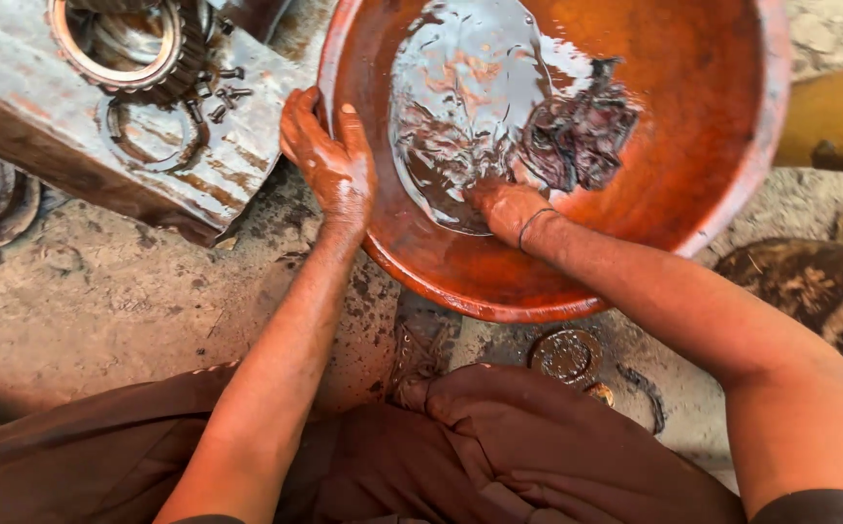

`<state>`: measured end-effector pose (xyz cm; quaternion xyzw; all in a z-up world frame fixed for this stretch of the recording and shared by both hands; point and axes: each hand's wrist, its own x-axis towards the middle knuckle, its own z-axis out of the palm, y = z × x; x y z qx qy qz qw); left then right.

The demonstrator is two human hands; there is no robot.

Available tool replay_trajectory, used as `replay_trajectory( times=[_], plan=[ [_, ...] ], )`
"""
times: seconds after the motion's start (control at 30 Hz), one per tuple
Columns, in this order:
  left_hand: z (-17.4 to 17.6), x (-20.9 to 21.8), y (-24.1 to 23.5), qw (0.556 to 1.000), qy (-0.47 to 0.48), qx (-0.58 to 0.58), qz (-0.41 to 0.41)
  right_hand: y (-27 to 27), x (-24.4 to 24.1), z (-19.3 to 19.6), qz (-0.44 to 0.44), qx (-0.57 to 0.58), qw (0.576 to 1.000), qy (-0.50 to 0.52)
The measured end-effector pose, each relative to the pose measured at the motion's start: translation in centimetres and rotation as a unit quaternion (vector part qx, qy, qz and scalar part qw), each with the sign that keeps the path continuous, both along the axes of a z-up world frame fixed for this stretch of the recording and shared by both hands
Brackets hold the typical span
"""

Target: The person cleans a metal gear and other mechanical parts by scrubbing them with a rag in a red basin filled with liquid. They repeatedly dip, scrub, and rinse the parts, then place them on a nearby metal tray.

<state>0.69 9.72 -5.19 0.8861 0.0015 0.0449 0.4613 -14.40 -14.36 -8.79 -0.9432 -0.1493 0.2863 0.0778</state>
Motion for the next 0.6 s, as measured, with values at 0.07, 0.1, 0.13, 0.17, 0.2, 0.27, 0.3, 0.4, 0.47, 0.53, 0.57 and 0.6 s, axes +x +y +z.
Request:
replay_trajectory(
  times=[0.07,0.1,0.13,0.17,0.2,0.27,0.3,0.4,0.47,0.53,0.57,0.6],
  plan=[
    [-0.3,-0.2,0.3,1.0,-0.014,-0.006,0.006,0.0,-1.2,-0.6,-0.01,0.024,0.999,-0.019],
    [-0.4,-0.2,0.4,1.0,-0.006,-0.019,0.004,0.1,-1.9,-0.7,-0.003,0.027,0.999,-0.021],
    [-0.5,-0.1,0.4,0.999,0.001,-0.032,0.003,0.3,-2.6,-0.8,0.004,0.03,0.999,-0.024],
    [-0.5,0.0,0.3,0.999,0.01,-0.046,0.001,0.5,-3.1,-0.6,0.01,0.032,0.999,-0.026],
    [-0.5,0.2,0.2,0.998,0.004,-0.056,0.002,0.6,-3.6,-0.3,0.016,-0.01,1.0,0.011],
    [-0.4,0.2,-0.1,0.997,-0.003,-0.079,0.004,0.8,-4.3,1.3,0.025,-0.092,0.991,0.09],
    [-0.2,0.2,-0.3,0.998,-0.024,-0.064,0.003,0.8,-4.4,2.5,0.074,-0.102,0.988,0.086],
    [0.1,0.1,-1.4,0.997,-0.054,-0.05,-0.006,1.0,-3.8,7.4,0.109,-0.083,0.983,0.124],
    [0.1,-0.2,-2.0,0.996,-0.029,-0.08,-0.014,1.2,-3.1,11.5,-0.017,-0.007,0.978,0.209],
    [0.2,-0.7,-2.4,0.996,-0.009,-0.09,-0.022,2.0,-2.6,15.6,-0.074,-0.03,0.954,0.287],
    [0.2,-0.8,-2.7,0.995,0.0,-0.095,-0.024,2.2,-2.2,17.5,-0.101,-0.043,0.94,0.324],
    [0.2,-0.9,-2.9,0.994,-0.007,-0.105,-0.035,2.6,-2.1,19.2,-0.102,-0.03,0.939,0.326]
  ],
)
